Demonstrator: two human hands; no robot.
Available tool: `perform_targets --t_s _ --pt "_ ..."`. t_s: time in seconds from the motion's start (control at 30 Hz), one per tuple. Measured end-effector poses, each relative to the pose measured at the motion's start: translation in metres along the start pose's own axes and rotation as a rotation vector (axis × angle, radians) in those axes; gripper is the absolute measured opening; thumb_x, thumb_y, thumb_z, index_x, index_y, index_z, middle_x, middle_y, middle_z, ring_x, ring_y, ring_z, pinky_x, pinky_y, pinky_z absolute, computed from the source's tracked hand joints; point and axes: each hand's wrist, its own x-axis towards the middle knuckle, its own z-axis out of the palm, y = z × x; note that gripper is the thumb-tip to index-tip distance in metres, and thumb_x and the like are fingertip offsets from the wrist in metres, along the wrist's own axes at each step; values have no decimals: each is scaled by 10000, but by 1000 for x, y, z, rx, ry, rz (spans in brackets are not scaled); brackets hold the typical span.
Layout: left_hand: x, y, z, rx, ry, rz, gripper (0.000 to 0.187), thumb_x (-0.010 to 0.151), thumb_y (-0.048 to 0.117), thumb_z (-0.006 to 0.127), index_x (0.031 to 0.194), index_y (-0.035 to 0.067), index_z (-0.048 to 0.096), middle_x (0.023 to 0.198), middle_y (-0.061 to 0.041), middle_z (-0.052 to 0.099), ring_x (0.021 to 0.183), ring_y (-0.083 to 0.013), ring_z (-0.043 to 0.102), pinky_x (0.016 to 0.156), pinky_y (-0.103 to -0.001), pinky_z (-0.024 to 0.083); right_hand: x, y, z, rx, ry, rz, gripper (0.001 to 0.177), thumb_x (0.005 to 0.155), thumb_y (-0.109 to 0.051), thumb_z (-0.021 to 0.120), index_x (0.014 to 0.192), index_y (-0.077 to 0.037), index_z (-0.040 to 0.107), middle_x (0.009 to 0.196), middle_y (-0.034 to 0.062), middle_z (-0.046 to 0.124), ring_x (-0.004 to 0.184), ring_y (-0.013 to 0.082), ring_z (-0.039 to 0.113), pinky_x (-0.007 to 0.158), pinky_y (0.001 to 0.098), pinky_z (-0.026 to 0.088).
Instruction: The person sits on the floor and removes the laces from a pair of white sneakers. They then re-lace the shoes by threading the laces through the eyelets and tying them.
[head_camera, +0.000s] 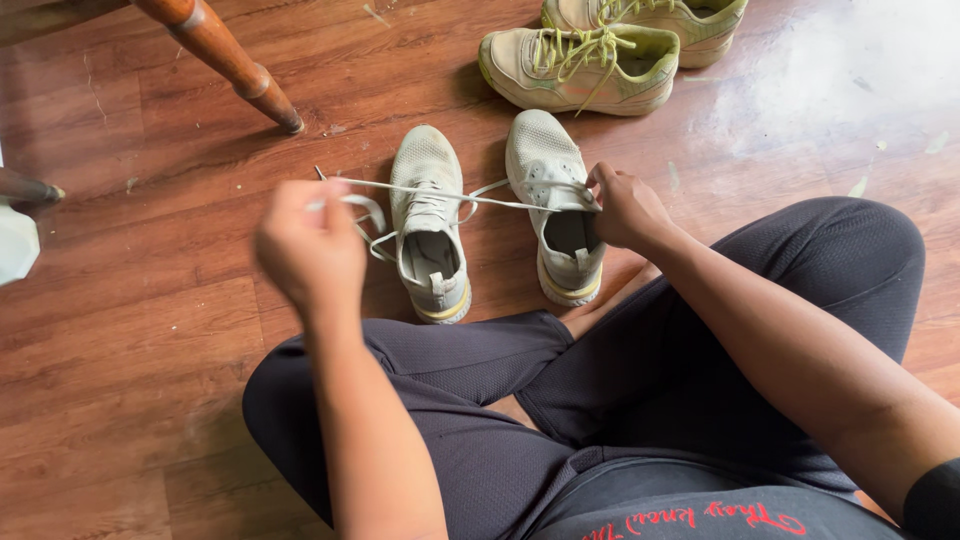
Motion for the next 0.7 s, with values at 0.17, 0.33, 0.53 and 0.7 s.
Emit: perform_targets --t_s 0.17,0.33,0.53,0.7 --pt "7 -41 -34 -12 365 -32 140 1047 103 756 970 26 669 851 -39 692 727 -145 655 660 -288 519 2 2 2 -29 23 -27 425 771 -62 744 1171 -56 599 1064 186 702 978 404 685 814 467 545" --pt "10 -74 -53 -80 678 -128 167 1096 63 716 962 -8 646 852 13 564 734 -92 451 649 -260 398 3 4 3 7 -22 -18 480 728 -49 749 1181 -64 591 1054 165 705 955 368 697 797 448 553" --pt "7 -68 -32 -113 506 -256 180 1063 71 749 917 -5 675 746 58 535 644 -45 402 564 -235 332 2 3 -1 2 -2 -43 429 742 -105 792 1136 -53 631 1030 163 719 933 356 704 803 438 554" --pt "6 -63 -22 -57 313 -307 177 1015 120 793 901 15 709 686 47 550 587 -51 411 513 -248 330 1 -1 -14 1 -36 7 390 730 -189 831 1080 -70 706 1006 129 772 921 317 721 798 416 556"
